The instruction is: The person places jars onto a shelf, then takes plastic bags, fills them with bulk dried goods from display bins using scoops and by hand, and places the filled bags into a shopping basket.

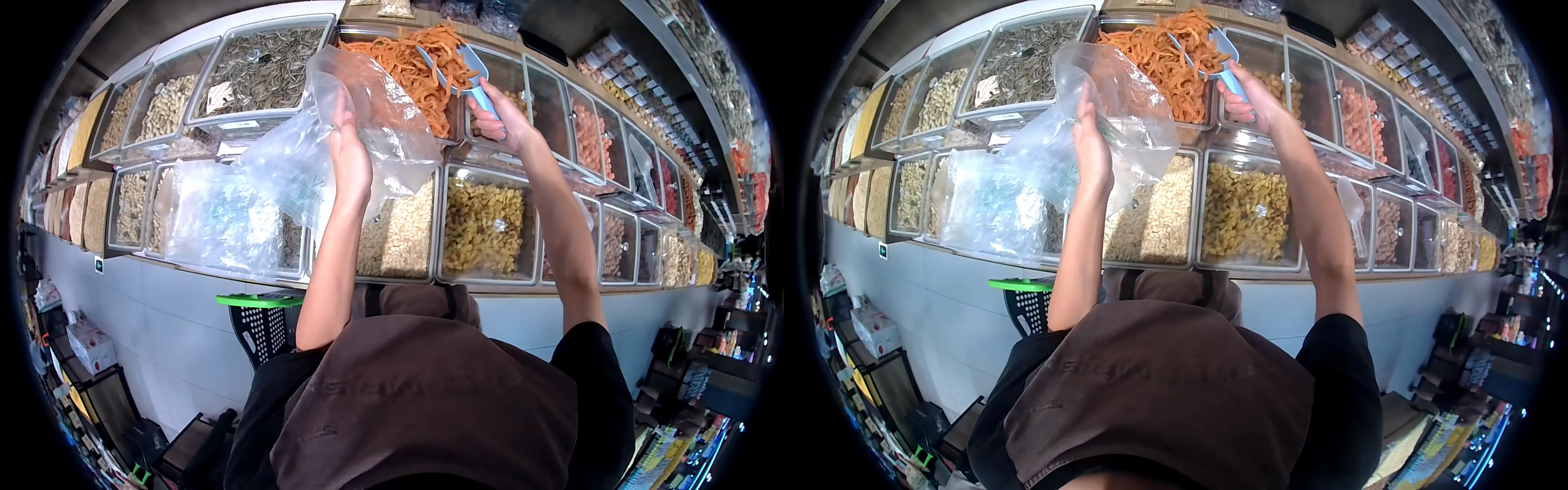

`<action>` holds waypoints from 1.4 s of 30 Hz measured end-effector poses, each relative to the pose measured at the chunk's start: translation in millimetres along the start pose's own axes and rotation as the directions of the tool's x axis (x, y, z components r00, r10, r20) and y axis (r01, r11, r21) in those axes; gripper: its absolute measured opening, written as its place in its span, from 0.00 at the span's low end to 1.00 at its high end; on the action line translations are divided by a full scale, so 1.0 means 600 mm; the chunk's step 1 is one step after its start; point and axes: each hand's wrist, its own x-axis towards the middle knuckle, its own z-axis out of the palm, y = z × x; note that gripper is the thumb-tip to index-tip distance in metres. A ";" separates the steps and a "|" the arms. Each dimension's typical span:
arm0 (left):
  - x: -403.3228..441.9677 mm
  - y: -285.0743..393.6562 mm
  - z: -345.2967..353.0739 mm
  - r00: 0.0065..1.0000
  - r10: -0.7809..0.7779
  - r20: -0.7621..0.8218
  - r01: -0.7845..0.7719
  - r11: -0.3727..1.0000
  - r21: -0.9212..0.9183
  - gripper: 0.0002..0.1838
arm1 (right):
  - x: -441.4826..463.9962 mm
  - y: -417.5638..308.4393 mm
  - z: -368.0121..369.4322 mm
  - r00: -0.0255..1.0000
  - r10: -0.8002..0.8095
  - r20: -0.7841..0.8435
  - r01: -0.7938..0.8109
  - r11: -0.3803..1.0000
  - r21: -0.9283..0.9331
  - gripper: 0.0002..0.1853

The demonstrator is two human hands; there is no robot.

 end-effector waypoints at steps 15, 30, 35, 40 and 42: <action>0.040 -0.030 0.007 0.993 -0.067 0.100 0.068 0.998 -0.012 0.27 | -0.085 -0.083 0.032 0.995 0.029 0.090 -0.027 0.999 -0.025 0.28; 0.030 -0.035 -0.006 0.991 -0.071 0.115 0.070 0.997 0.011 0.27 | -0.187 -0.086 0.047 0.942 0.311 0.127 -0.291 0.944 -0.155 0.31; 0.001 -0.020 -0.030 1.000 0.019 -0.001 -0.019 0.989 0.147 0.27 | -0.186 -0.098 0.087 0.941 0.336 0.026 -0.304 0.879 -0.368 0.32; -0.012 -0.005 -0.064 0.990 0.139 0.035 -0.141 0.895 0.424 0.27 | -0.167 -0.119 0.140 0.914 0.406 -0.001 -0.295 0.664 -0.687 0.34; -0.017 -0.001 -0.074 0.971 0.226 0.081 -0.229 0.771 0.594 0.27 | -0.152 -0.123 0.171 0.901 0.433 -0.002 -0.288 0.596 -0.749 0.34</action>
